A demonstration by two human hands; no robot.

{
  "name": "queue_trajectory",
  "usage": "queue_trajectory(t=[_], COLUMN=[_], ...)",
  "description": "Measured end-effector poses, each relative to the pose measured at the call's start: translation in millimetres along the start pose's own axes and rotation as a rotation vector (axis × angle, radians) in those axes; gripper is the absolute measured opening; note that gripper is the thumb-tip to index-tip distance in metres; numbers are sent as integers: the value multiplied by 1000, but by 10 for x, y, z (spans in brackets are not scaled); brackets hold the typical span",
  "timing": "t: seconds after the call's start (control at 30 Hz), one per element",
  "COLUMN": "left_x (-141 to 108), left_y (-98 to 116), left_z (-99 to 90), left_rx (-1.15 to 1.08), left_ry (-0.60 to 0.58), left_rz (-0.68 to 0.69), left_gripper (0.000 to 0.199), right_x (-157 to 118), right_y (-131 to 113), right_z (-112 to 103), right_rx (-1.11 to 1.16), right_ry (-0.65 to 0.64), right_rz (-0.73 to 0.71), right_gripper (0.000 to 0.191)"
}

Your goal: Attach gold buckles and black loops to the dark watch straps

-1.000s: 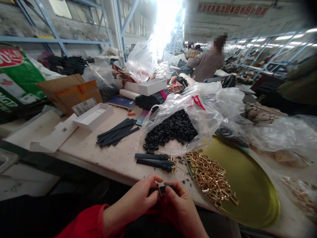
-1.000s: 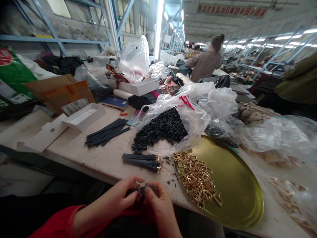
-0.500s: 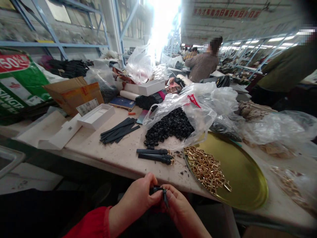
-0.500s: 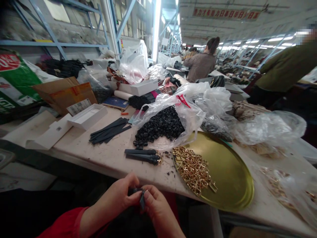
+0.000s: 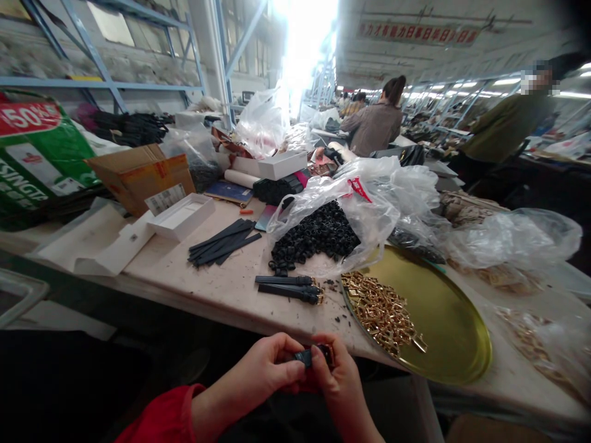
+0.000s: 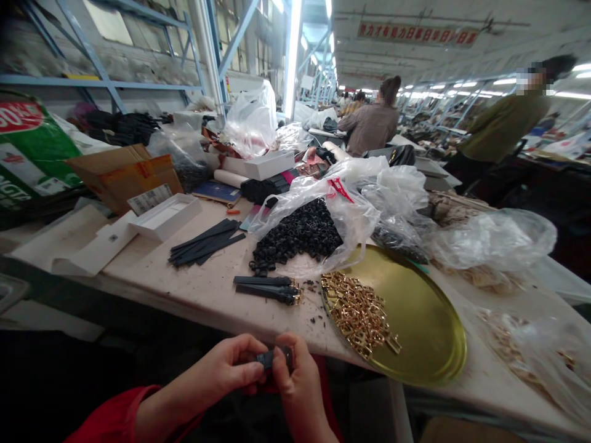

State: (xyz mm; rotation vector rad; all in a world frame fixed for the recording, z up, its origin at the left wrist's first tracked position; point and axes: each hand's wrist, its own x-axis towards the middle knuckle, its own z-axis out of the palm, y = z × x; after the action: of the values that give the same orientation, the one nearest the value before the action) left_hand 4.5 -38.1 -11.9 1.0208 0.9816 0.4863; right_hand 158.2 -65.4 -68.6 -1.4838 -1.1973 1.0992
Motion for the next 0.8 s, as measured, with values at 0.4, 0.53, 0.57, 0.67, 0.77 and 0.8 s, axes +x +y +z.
queue_trajectory(t=[0.4,0.53,0.57,0.67,0.77,0.8], left_x=[134,243,273,337,374,391], left_y=[-142,-153,-138,-39,120,177], left_z=[-60,-87,-104,-182,-254,-270], left_rx=[33,-8,-17,100,333,399], left_ry=[-145,-141,-129,-106,-136,-141], left_rz=[-194,-168,-148,-119,-128,-107], left_gripper=[22,29,32,22,19,21], right_x=[30,136,162,235,322,366], right_y=[-126,-68,-38,64,157,177], right_z=[-263,-201,-179,-107,-11,27], right_rx=[-603,-514,-442,-268,-257,-271], right_ry=[-514,-525,-497,-367,-229,-193], right_rz=[-377,-349,-308,-173,-132,-135], right_gripper=[17,23,26,38,46,48])
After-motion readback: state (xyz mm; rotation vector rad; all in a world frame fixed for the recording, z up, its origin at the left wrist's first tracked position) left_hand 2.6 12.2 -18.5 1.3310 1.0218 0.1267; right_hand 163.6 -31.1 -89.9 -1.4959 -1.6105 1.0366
